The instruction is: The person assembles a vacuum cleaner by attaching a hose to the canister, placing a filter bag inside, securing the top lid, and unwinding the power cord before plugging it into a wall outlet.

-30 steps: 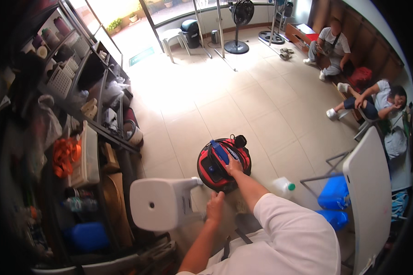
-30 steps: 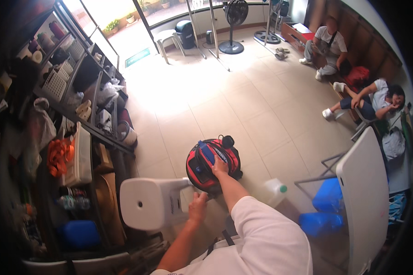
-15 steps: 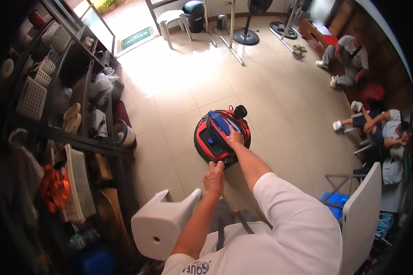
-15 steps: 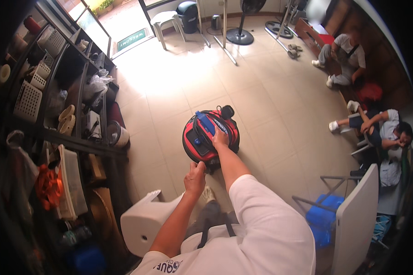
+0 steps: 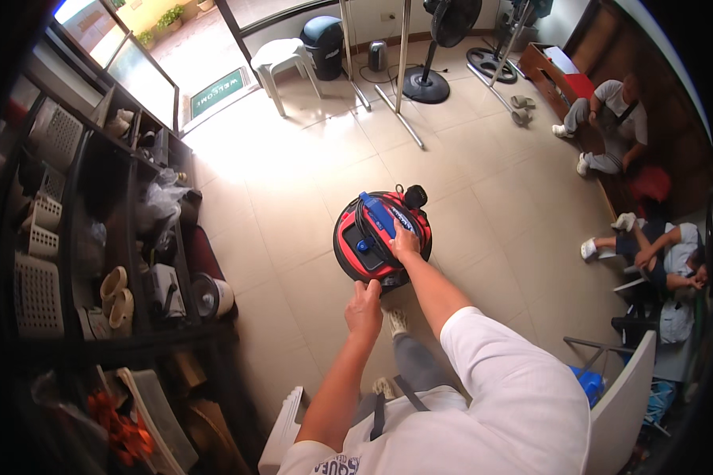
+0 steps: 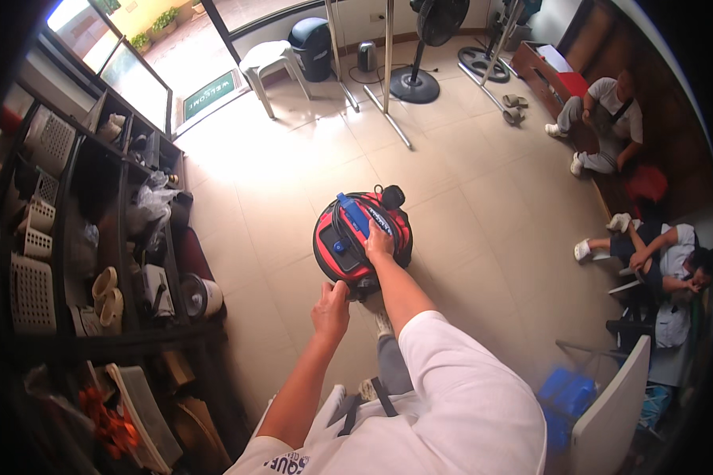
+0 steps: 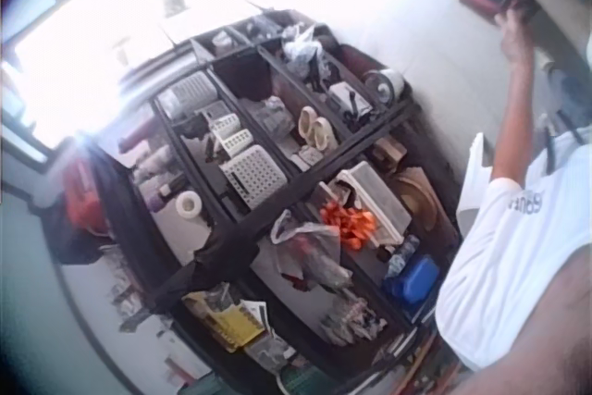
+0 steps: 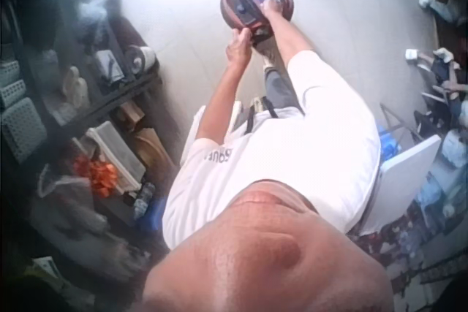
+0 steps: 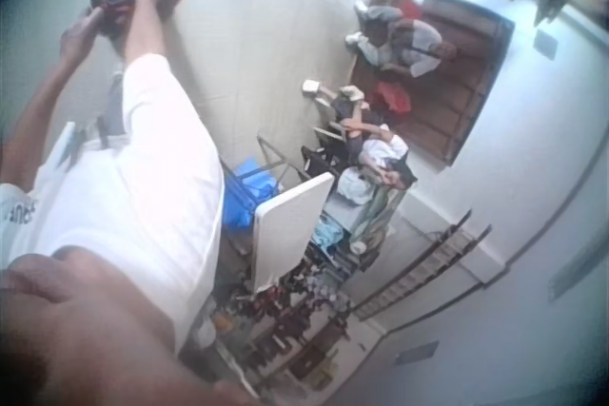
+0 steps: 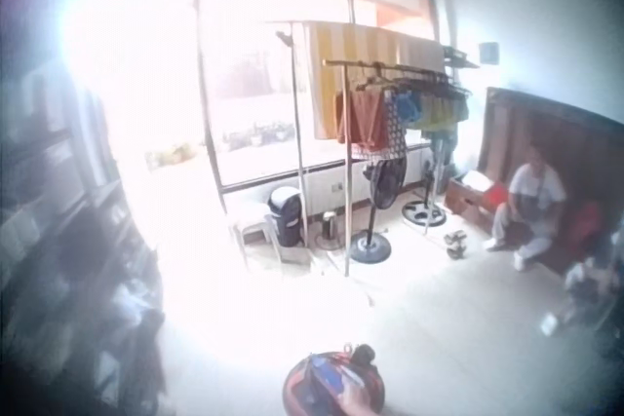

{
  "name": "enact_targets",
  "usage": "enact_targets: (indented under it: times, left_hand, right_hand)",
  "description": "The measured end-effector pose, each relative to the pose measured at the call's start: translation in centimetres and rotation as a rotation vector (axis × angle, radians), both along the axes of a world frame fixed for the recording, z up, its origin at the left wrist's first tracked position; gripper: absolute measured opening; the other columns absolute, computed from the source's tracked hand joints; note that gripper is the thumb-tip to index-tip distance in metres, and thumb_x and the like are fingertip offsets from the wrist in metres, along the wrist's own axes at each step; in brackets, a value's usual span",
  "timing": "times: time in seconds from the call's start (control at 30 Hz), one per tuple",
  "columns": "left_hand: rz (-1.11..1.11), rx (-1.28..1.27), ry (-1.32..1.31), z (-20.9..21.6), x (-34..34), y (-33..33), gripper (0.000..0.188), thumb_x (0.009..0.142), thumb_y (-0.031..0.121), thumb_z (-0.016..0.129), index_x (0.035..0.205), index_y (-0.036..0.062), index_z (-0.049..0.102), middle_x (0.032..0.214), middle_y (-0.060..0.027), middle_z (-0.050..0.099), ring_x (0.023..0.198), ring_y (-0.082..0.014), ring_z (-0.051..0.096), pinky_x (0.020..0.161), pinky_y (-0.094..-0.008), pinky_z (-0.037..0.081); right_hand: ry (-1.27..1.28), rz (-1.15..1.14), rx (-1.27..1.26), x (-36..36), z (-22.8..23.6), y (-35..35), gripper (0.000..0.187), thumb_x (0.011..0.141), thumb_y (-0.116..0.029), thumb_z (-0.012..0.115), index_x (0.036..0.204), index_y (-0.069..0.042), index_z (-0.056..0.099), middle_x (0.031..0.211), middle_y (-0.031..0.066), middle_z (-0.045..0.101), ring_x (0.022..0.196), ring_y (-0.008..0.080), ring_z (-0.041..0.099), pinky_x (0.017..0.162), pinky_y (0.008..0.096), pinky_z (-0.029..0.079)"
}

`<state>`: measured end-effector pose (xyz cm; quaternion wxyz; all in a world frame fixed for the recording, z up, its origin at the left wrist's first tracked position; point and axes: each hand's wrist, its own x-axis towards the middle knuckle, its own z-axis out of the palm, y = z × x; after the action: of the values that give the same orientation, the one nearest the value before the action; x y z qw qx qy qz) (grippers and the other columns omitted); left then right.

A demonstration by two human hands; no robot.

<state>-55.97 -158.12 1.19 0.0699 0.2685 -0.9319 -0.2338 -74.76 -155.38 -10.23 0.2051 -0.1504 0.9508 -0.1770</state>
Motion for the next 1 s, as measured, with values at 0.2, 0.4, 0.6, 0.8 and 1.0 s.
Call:
enact_targets:
  times: [0.2,0.4,0.6,0.8,1.0]
  left_hand:
    - [0.064,0.018,-0.079,-0.3,-8.7,-7.2,0.025,0.067,0.007,0.062,0.084,0.015,0.046,0.083,-0.0071,0.048,0.064,-0.0318,0.055,0.051,-0.042,0.044]
    - [0.015,0.027,-0.045,-0.3,-18.6,-13.7,0.026,0.066,0.007,0.063,0.085,0.0145,0.046,0.082,-0.0073,0.048,0.065,-0.0314,0.054,0.052,-0.0414,0.044]
    - [-0.104,0.071,-0.084,-0.4,-26.8,-19.8,0.028,0.066,0.006,0.062,0.088,0.0127,0.045,0.085,-0.0108,0.048,0.07,-0.0337,0.055,0.057,-0.0431,0.045]
    - [-0.246,0.143,-0.054,0.4,-34.8,-25.7,0.016,0.075,0.008,0.051,0.088,0.0124,0.043,0.085,-0.013,0.045,0.061,-0.0367,0.054,0.051,-0.0468,0.044]
    - [-0.26,0.159,-0.093,0.2,-42.0,-30.4,0.03,0.067,0.005,0.062,0.092,0.0104,0.046,0.088,-0.0129,0.048,0.073,-0.0339,0.055,0.059,-0.0422,0.046]
  right_hand:
    - [-0.081,-0.005,0.007,-8.5,0.3,-7.1,0.06,0.076,-0.018,0.06,0.128,-0.019,0.029,0.104,0.0154,0.055,0.097,0.0296,0.054,0.085,0.0379,0.042]
    - [-0.096,-0.068,0.055,-18.9,-0.3,-12.9,0.06,0.075,-0.024,0.061,0.128,-0.024,0.03,0.103,0.0163,0.056,0.097,0.03,0.054,0.082,0.0398,0.043]
    - [-0.147,-0.099,0.05,-26.6,0.2,-18.0,0.06,0.075,-0.022,0.06,0.127,-0.026,0.031,0.107,0.012,0.054,0.101,0.0287,0.052,0.084,0.0398,0.042]
    - [-0.12,-0.145,-0.008,-35.0,-0.4,-23.2,0.062,0.075,-0.02,0.06,0.129,-0.024,0.029,0.113,0.0153,0.05,0.104,0.0302,0.049,0.088,0.0386,0.04]
    - [-0.194,0.02,-0.041,-44.5,-0.6,-25.8,0.065,0.075,-0.027,0.061,0.13,-0.03,0.025,0.119,0.0125,0.047,0.106,0.0293,0.048,0.089,0.0395,0.039]
